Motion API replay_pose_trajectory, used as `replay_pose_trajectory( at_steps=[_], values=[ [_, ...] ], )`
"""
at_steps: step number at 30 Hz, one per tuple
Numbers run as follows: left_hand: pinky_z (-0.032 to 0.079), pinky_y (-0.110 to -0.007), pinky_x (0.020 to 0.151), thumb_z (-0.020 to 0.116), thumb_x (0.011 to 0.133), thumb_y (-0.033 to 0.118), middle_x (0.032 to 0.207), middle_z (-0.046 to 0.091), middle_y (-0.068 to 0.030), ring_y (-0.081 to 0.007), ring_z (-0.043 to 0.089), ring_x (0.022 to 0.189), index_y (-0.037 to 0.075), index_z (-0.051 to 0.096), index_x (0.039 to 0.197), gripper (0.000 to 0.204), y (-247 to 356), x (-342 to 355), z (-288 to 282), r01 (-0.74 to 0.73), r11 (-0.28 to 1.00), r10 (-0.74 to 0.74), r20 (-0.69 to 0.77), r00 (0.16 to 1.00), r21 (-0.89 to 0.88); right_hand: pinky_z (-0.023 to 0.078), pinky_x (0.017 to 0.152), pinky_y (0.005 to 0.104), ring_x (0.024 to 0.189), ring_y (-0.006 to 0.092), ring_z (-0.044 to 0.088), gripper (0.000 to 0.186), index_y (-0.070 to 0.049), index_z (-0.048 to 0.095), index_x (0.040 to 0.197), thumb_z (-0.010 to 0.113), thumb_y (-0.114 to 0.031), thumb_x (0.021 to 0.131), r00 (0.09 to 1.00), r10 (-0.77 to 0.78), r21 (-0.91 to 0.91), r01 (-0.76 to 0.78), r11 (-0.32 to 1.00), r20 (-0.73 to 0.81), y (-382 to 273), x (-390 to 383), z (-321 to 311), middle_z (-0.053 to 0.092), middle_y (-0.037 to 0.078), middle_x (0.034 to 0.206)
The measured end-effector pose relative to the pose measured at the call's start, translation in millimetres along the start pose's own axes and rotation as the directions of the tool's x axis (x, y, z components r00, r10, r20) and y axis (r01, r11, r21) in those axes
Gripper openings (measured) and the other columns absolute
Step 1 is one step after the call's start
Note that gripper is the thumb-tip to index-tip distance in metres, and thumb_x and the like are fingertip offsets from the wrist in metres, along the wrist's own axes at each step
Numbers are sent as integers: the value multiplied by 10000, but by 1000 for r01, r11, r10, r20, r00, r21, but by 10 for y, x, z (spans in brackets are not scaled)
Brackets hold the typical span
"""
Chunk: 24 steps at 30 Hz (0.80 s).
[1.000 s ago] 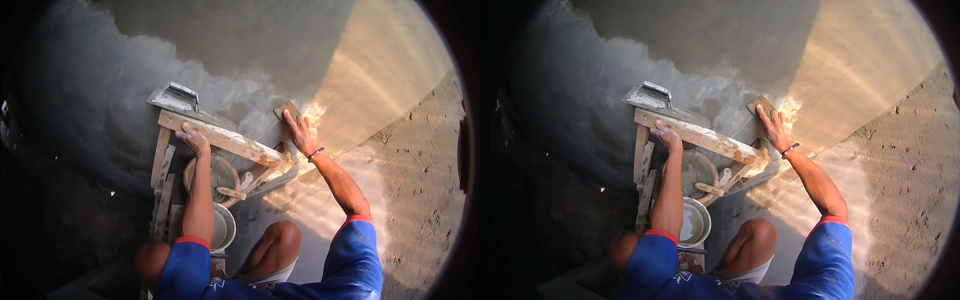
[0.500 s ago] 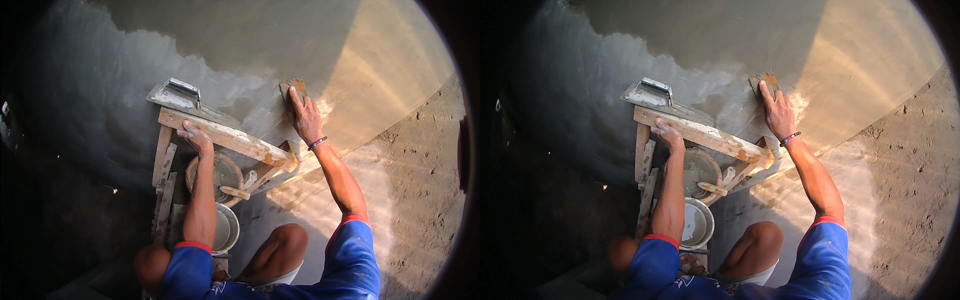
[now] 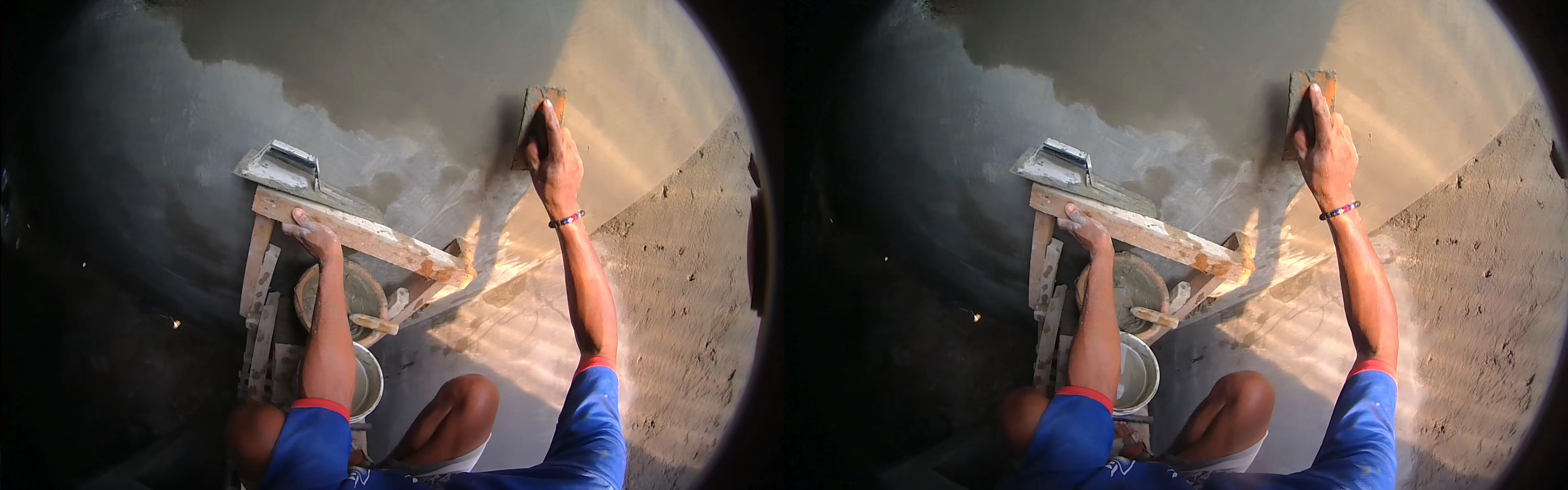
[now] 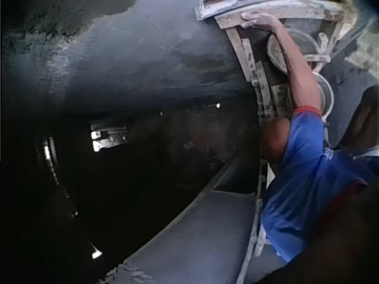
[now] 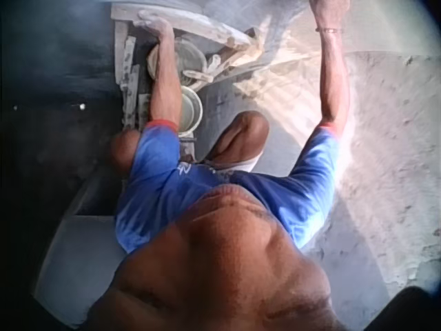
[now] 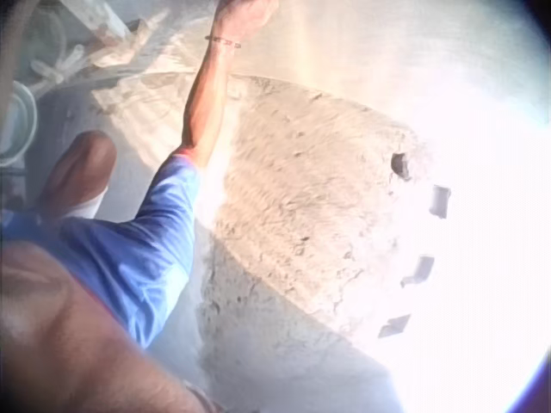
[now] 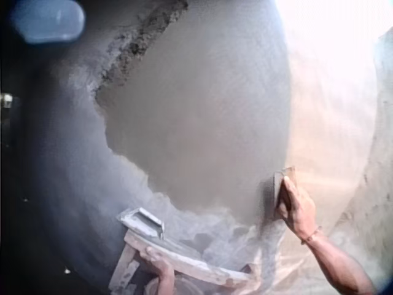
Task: The person plasters a concrete wall using a wooden float, repeatedly applying pressure and smoothing the wet surface while standing on a scaffold.
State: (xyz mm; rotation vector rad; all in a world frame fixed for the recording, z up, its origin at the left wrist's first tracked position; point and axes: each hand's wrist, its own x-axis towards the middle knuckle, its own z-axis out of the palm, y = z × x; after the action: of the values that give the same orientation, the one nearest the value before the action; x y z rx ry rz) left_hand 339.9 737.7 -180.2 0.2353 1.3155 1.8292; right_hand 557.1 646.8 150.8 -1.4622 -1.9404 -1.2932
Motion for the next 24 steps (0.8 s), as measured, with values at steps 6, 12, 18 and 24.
replay_pose_trajectory(
  at_steps=[6,12,18,24],
  values=[
    [392,-541,986,350,1067,484,1316,438,-391,-488,493,1211,-120,295,1390,687,43,38,-55,-9,1000,9,-3,1000,12,541,762,473,901,349,606,826,-244,366,1551,704,-131,806,969,46,-30,-40,999,241,-220,-624,610,585,137,1030],
    [391,-524,1035,359,1062,501,1358,412,-399,-490,479,1245,-129,254,1426,735,-129,38,55,-25,998,25,-3,1000,63,545,716,415,846,336,589,811,-261,390,1545,688,-114,804,877,-153,-84,213,973,456,319,-1535,540,596,113,1034],
    [414,-532,1018,359,1056,529,1364,411,-395,-487,481,1255,-124,242,1443,768,-45,29,-35,-6,1000,7,37,999,-20,522,715,433,862,331,631,728,-235,433,1511,686,-127,837,996,91,-55,-91,994,0,104,143,117,611,133,976],
    [422,-534,1002,354,1054,535,1357,420,-398,-490,502,1234,-124,252,1434,768,-25,14,-28,-16,999,15,26,1000,30,531,807,475,978,376,592,820,-259,360,1558,699,-132,823,987,-10,57,1,998,160,153,-1294,663,584,153,1082]
  ],
)
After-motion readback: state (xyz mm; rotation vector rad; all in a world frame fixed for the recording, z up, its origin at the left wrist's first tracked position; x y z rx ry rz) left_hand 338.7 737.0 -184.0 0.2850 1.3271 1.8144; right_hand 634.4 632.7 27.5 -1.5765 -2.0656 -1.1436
